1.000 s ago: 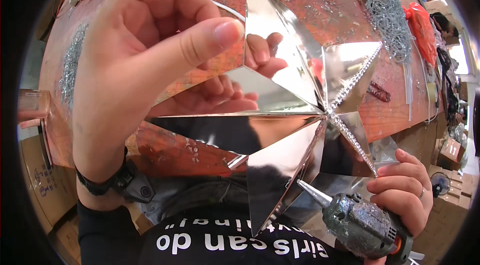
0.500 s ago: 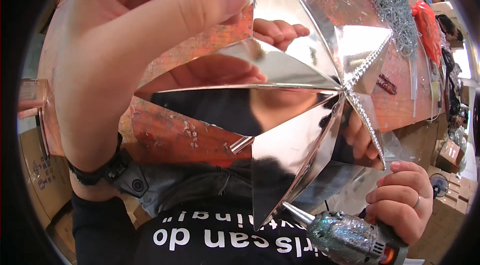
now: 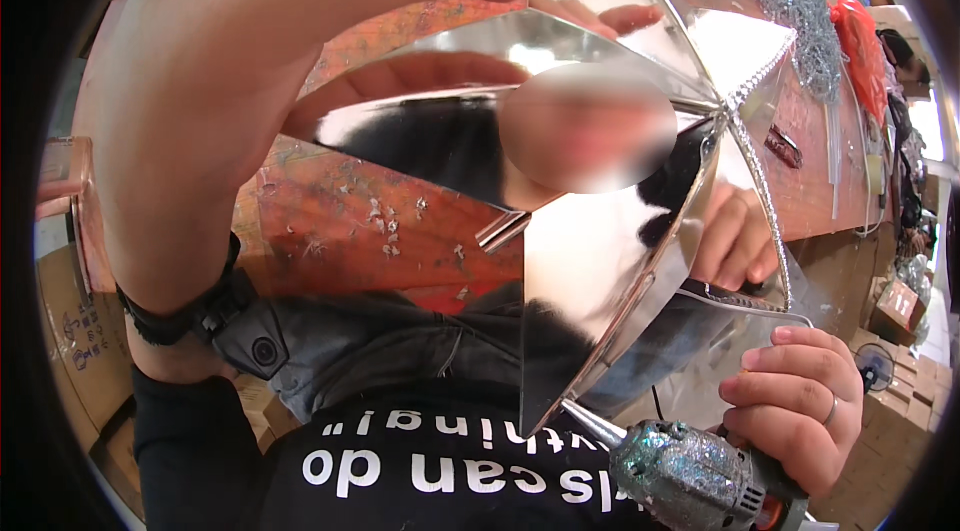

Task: The person uses a hot glue gun to apply adhesive to the edges of a silver, star-shaped object. They then press a strip of silver beads onto the glued edges, repeating the process for each point of the star to create a decorative border.

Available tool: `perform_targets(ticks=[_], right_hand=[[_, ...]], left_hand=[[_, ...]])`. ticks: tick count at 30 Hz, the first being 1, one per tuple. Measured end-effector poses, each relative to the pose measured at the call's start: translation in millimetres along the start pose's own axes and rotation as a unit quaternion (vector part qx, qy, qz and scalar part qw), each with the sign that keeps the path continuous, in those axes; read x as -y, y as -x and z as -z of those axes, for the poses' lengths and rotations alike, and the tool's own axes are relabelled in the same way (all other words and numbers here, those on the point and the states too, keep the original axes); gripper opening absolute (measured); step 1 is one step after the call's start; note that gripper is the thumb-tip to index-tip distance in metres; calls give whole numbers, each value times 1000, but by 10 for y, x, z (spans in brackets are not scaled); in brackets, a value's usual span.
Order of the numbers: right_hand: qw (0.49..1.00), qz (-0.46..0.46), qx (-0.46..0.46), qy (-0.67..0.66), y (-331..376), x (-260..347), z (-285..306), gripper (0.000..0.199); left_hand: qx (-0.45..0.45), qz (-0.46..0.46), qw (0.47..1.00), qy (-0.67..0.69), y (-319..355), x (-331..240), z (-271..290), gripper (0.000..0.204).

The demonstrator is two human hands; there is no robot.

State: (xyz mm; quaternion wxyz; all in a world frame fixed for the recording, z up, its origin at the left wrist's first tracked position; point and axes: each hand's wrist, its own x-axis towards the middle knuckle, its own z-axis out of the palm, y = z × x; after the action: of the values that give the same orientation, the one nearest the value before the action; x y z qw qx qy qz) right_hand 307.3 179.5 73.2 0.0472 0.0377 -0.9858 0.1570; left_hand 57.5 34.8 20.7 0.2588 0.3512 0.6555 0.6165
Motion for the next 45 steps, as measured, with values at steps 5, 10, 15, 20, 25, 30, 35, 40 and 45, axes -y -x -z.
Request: perform_targets(ticks=[5,10,15,20,25,30,35,40,45], right_hand=[[999,2,18,-31,17,-19,12,15],[999,-7,34,-28,-14,68,-6,15],[998,9,59,-37,-6,80,15,14],[995,47,62,-57,41,33,-41,12],[990,22,-86,-111,397,-146,16,30],[854,-245,-407,-214,684,-700,-353,81],[841,-297,-380,-246,780,-988,-352,101],[890,-75,-327,-309,591,-721,-417,97],[948,43,-201,-242,489,-694,-278,92]], left_hand=[[-1,-9,1000,-4,33,-14,20,30],[5,-15,1000,1,24,8,16,29],[5,-19,1000,-1,67,-16,-8,29],[8,-20,1000,-2,88,-21,23,29],[21,-20,999,19,107,-54,33,29],[57,25,993,99,109,-14,59,28],[-52,79,974,204,401,-64,-93,27],[-61,-37,960,271,594,71,-168,35],[-76,-91,946,300,630,146,-61,33]])
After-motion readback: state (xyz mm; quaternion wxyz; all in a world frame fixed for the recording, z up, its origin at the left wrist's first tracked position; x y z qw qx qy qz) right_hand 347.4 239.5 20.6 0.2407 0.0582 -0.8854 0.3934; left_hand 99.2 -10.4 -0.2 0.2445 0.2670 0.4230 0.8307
